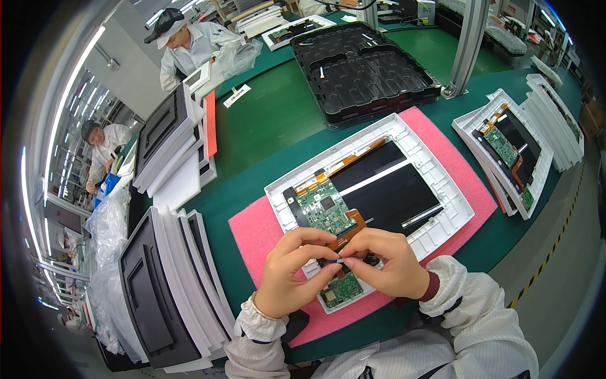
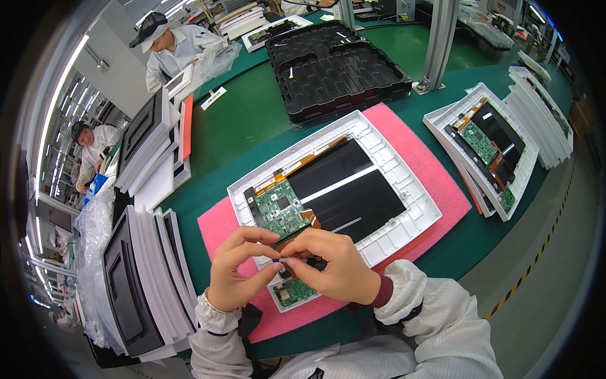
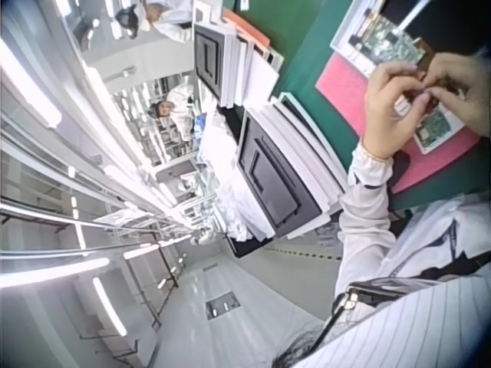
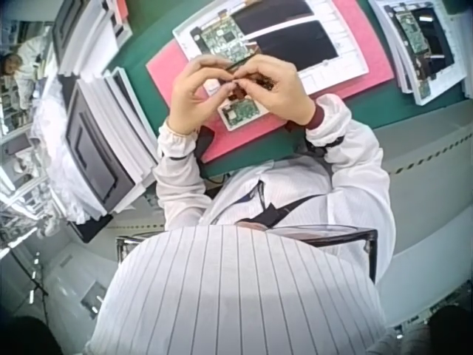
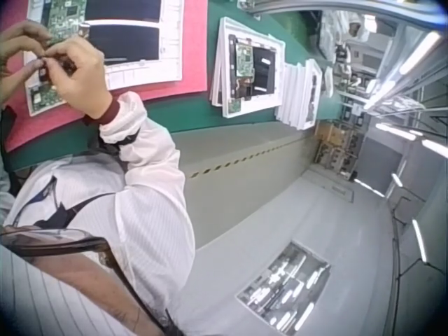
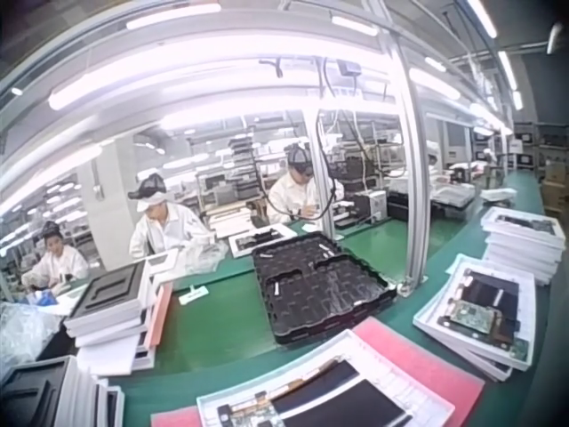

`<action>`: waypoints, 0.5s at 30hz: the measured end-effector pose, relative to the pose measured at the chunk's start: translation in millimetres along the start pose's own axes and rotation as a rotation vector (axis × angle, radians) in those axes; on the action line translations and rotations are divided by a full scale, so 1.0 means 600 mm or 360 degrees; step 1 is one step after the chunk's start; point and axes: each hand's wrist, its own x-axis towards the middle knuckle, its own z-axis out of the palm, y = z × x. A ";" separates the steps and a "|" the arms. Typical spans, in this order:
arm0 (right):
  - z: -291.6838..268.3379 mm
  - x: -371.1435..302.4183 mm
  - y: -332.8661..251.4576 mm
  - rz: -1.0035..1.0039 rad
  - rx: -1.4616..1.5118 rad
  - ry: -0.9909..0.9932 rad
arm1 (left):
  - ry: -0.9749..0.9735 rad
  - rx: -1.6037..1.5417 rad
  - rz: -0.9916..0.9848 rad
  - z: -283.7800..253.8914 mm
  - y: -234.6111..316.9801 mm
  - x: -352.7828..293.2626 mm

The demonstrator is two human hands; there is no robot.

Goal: Assemble electronic components by connecting ribbon cables and attaching a back cover to a display assembly.

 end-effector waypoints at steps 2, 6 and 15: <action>0.001 -0.005 0.010 0.0217 0.0388 -0.0020 | 0.0006 -0.0008 -0.0029 0.000 0.004 -0.001; -0.002 -0.006 0.003 0.0510 0.0750 -0.0049 | 0.0030 0.0074 -0.0032 0.001 0.006 -0.004; -0.004 -0.007 0.004 0.0544 0.0746 -0.0084 | -0.0007 0.0208 0.0032 0.000 0.007 -0.005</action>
